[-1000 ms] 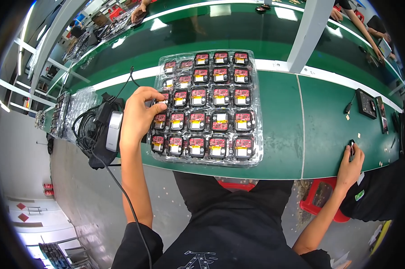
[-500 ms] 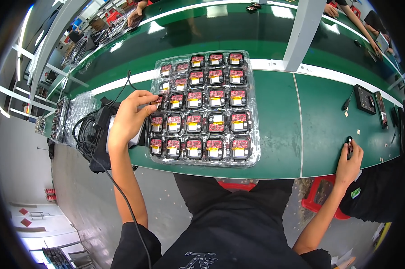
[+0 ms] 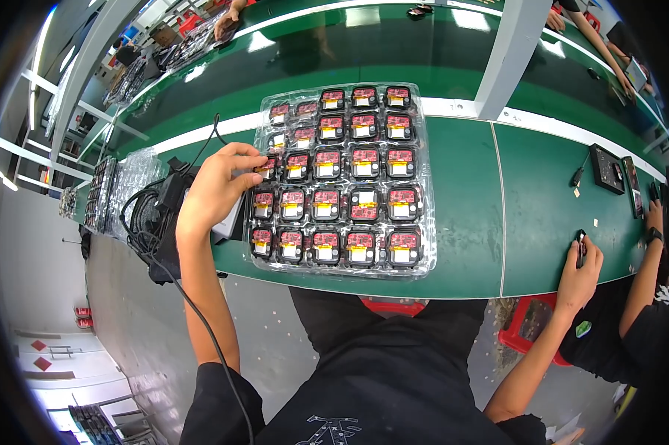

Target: The recorder uses tweezers to assemble or repair small electronic devices (smartwatches) at a factory workbench.

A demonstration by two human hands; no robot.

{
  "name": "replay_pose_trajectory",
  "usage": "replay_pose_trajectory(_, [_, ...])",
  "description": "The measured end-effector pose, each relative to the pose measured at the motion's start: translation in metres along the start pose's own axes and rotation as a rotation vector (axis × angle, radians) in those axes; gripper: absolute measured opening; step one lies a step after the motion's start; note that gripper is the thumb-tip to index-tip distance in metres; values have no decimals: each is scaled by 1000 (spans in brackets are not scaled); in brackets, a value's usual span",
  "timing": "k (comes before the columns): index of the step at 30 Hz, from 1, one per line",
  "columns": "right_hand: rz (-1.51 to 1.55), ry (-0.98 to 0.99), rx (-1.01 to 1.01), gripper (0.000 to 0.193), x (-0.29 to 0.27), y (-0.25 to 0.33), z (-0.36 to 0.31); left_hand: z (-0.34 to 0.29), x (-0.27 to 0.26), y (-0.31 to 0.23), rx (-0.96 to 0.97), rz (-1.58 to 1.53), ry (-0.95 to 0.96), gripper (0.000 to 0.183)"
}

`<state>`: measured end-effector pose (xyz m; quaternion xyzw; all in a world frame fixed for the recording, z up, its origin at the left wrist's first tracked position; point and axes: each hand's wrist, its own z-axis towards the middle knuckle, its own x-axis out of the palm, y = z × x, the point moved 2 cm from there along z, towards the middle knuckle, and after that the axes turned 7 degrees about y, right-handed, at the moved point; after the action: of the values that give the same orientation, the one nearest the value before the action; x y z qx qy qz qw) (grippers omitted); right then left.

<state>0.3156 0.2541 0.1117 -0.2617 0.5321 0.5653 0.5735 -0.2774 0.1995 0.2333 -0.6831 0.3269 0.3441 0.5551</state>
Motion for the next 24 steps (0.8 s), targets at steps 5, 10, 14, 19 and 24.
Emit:
replay_pose_trajectory(5, [29,7,10,33,-1,3,-1,7,1,8,10,-58,-5,32])
replay_pose_trajectory(10, [10,15,43,33,-5,8,-2,13,-1,14,2,-39,12,34])
replay_pose_trajectory(14, [14,23,52,34,-5,9,-3,15,-2,14,-4,-83,32,33])
replay_pose_trajectory(19, [29,25,40,34,-2,8,-2,13,-4,20,36,-94,43,33])
replay_pose_trajectory(24, [35,21,40,35,-1,-4,-1,11,6,16,83,-96,11,31])
